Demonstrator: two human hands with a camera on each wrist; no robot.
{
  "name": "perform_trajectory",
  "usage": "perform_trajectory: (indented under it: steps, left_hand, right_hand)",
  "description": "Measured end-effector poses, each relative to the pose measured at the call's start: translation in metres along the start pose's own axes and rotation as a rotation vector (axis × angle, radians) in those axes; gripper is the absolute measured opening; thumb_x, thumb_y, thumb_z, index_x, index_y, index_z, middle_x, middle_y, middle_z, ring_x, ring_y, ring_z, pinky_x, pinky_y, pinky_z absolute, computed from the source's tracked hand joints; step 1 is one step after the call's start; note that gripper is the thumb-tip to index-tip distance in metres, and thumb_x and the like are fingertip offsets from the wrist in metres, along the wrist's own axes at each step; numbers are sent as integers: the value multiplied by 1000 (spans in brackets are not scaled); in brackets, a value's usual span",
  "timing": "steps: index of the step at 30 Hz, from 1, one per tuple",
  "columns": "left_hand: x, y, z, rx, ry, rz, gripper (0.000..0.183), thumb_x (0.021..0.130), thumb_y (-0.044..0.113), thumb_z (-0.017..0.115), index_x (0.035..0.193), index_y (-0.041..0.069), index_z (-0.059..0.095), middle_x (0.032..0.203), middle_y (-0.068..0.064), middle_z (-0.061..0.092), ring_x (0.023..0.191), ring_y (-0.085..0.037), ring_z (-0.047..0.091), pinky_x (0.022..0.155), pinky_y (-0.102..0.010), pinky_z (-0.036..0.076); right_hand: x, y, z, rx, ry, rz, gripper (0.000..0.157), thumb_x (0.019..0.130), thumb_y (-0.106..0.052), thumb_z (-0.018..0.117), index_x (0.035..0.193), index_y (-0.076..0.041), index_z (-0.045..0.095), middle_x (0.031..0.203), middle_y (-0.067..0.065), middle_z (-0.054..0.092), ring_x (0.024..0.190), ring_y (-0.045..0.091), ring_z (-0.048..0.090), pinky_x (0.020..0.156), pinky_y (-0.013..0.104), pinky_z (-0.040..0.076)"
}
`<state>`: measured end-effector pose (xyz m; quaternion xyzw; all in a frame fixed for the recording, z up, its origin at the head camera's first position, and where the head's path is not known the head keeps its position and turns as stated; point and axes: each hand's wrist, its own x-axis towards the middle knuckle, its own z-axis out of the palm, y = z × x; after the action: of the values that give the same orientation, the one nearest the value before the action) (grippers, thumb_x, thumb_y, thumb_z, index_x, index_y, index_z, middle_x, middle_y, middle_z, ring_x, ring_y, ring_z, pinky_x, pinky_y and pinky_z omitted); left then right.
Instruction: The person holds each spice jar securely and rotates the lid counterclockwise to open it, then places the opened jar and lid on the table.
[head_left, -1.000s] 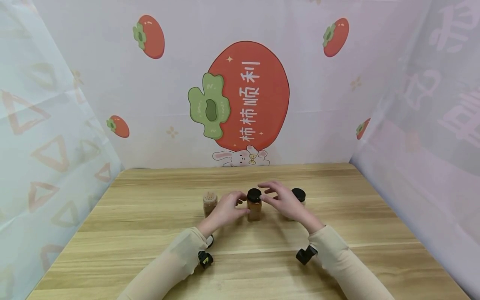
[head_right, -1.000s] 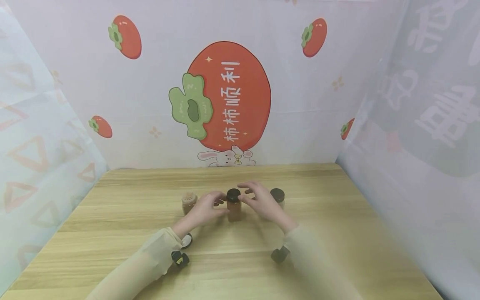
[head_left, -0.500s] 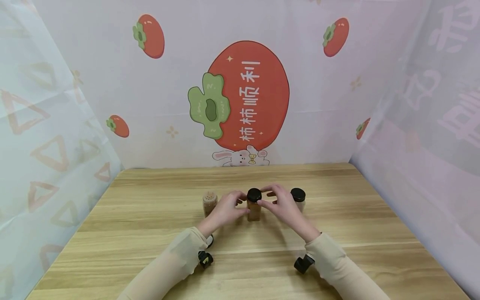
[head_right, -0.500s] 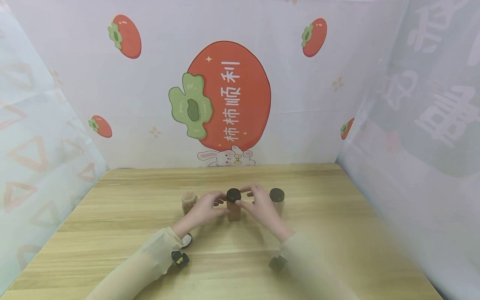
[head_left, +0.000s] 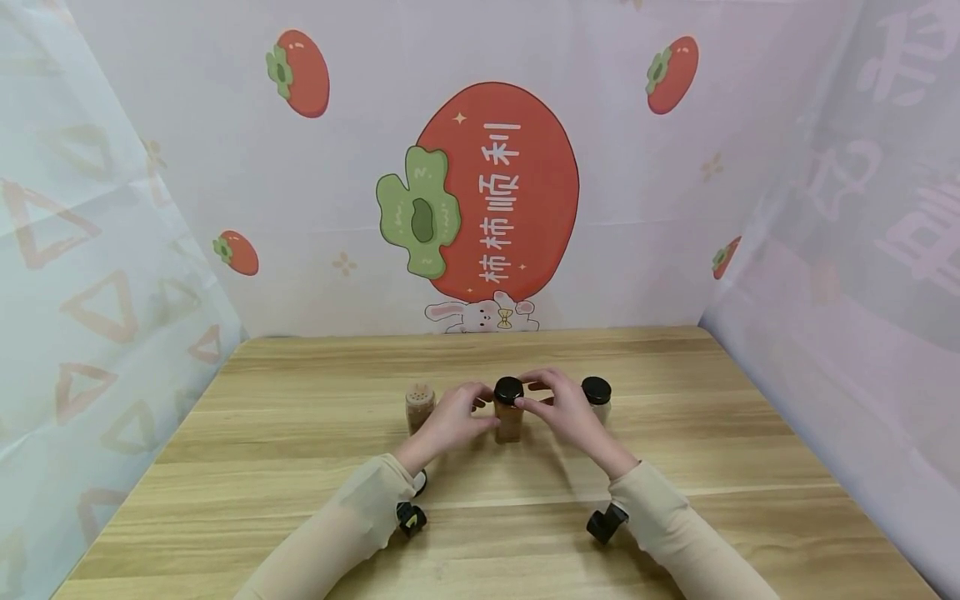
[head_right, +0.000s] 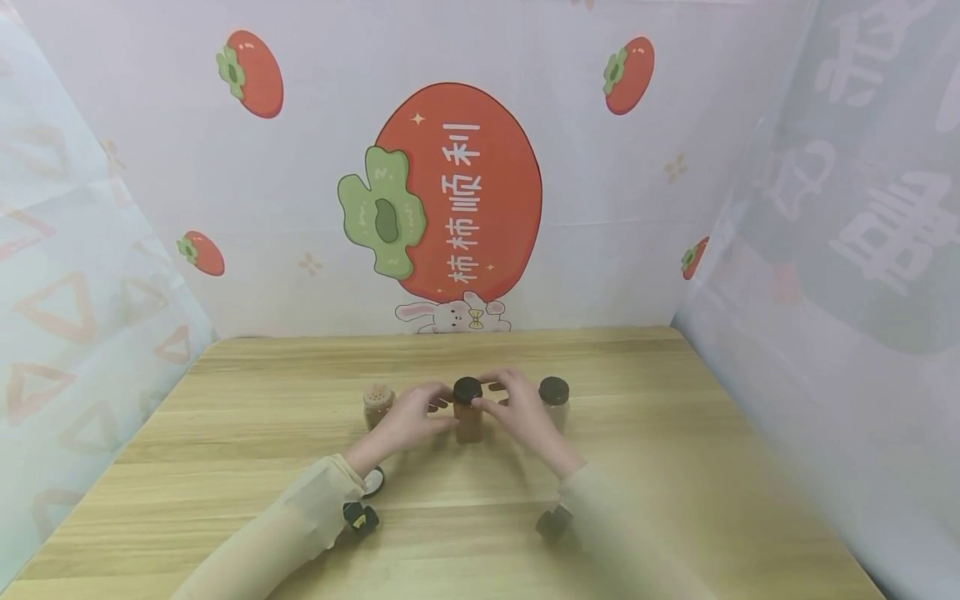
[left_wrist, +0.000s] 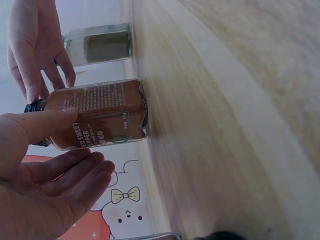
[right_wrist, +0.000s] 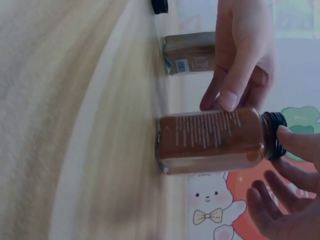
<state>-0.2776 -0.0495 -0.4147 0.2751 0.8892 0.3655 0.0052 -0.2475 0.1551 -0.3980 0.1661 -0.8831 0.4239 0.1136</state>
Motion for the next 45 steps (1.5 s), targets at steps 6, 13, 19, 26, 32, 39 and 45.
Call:
perform_trajectory:
  steps: [6, 13, 19, 26, 32, 39, 45]
  left_hand:
    - [0, 0, 0, 1, 0, 5, 34, 82, 20, 74, 110, 4, 63, 110, -13, 65, 100, -27, 62, 87, -39, 53]
    - [0, -1, 0, 3, 5, 14, 33, 82, 20, 74, 109, 4, 63, 110, -13, 65, 100, -28, 63, 87, -38, 53]
    - [0, -1, 0, 5, 6, 16, 33, 82, 20, 73, 109, 4, 63, 110, -12, 65, 100, -28, 63, 87, -38, 53]
    - [-1, 0, 0, 3, 7, 11, 33, 82, 19, 73, 109, 4, 64, 110, -13, 65, 100, -28, 63, 86, -38, 53]
    - [0, 0, 1, 10, 8, 13, 33, 82, 18, 73, 109, 3, 63, 110, -13, 65, 99, -29, 63, 86, -39, 53]
    - [-1, 1, 1, 8, 7, 6, 33, 82, 19, 74, 109, 4, 63, 110, -13, 65, 100, -29, 62, 87, -39, 53]
    - [-1, 0, 1, 1, 6, 9, 33, 82, 19, 73, 109, 4, 63, 110, -13, 65, 100, -28, 62, 87, -38, 53]
  right_hand:
    - [5, 5, -5, 6, -89, -15, 34, 87, -18, 68, 119, -9, 63, 121, 13, 59, 111, 34, 60, 83, 43, 56]
    - [11, 9, -11, 9, -177, -50, 34, 90, -16, 65, 122, -8, 61, 126, 14, 57, 113, 37, 59, 86, 45, 55]
    - [14, 12, -14, 11, -216, -72, 34, 91, -17, 64, 124, -11, 60, 128, 12, 56, 114, 36, 58, 87, 45, 54]
    - [14, 12, -14, 2, -218, -105, 34, 91, -15, 63, 125, -11, 60, 128, 12, 56, 114, 36, 57, 86, 43, 55]
    - [10, 9, -14, -15, -172, -91, 38, 90, -15, 65, 126, -6, 59, 128, 14, 55, 113, 35, 58, 85, 43, 55]
    - [2, 2, -12, -39, -85, -43, 43, 86, -21, 70, 125, -7, 59, 122, 14, 57, 109, 31, 59, 82, 40, 56]
    - [-4, 1, -6, -13, -30, -5, 40, 85, -22, 71, 122, -8, 61, 120, 14, 58, 109, 31, 59, 80, 38, 57]
